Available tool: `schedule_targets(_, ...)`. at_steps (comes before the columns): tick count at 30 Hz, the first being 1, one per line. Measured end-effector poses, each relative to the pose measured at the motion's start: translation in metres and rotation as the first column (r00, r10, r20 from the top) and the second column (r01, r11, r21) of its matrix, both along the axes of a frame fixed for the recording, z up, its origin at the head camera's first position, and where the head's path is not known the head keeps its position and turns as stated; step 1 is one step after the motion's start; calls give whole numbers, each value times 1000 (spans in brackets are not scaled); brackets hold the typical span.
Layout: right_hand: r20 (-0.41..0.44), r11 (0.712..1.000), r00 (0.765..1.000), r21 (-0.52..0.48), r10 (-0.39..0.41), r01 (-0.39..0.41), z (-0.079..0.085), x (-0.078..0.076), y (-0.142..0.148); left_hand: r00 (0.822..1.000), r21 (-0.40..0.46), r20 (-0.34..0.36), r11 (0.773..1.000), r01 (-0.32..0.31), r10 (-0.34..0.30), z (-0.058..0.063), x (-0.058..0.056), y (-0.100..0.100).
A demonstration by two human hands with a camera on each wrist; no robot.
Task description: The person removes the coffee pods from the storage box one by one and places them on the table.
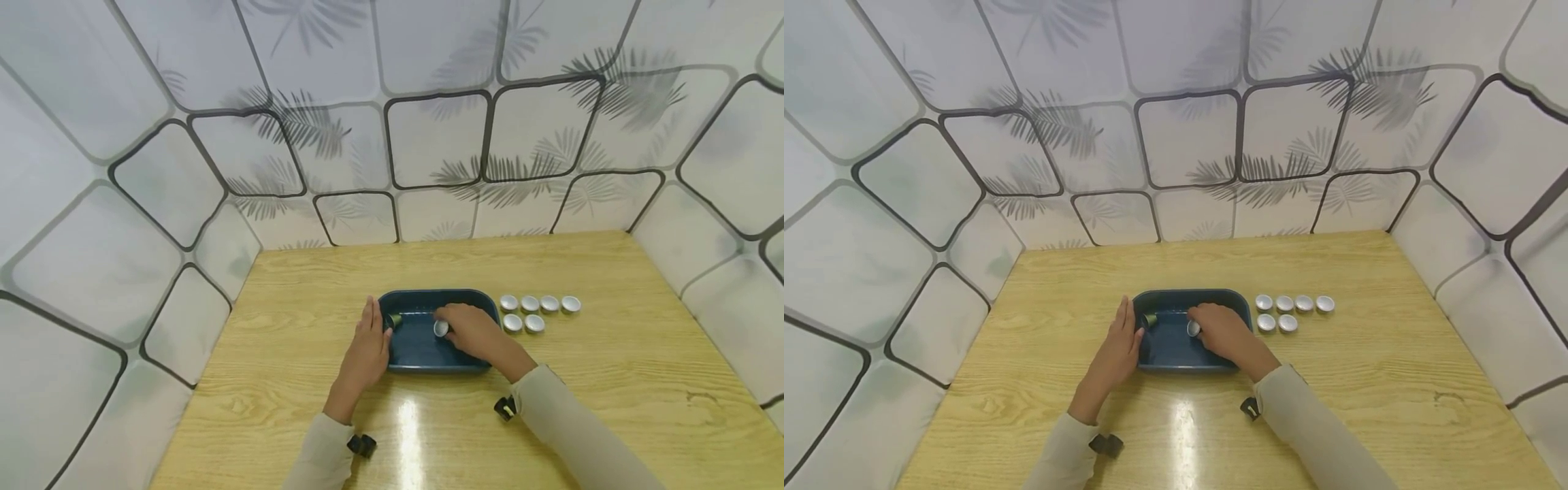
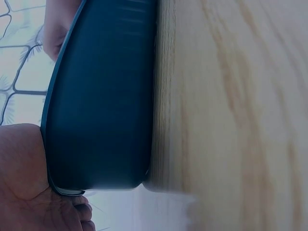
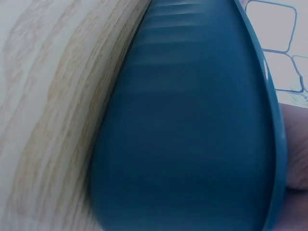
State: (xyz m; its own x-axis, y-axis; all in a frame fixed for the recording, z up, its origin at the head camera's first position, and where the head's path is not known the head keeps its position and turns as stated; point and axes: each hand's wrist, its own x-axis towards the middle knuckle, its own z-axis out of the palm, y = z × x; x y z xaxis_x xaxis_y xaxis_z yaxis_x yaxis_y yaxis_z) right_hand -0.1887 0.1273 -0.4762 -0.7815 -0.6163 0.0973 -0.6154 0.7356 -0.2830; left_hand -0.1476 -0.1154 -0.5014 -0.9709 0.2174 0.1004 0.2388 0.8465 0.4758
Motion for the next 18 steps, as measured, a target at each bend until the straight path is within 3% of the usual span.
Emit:
schedule_targets(5, -51, 1000, 999, -6, -13, 12, 0, 6, 6, 1000, 11, -4, 1000, 8, -8, 0, 0, 1)
schedule_targets(18, -86, 997, 994, -23, -73, 71, -2, 17, 16, 1000, 22, -28, 1000, 3, -3, 0, 1, 0)
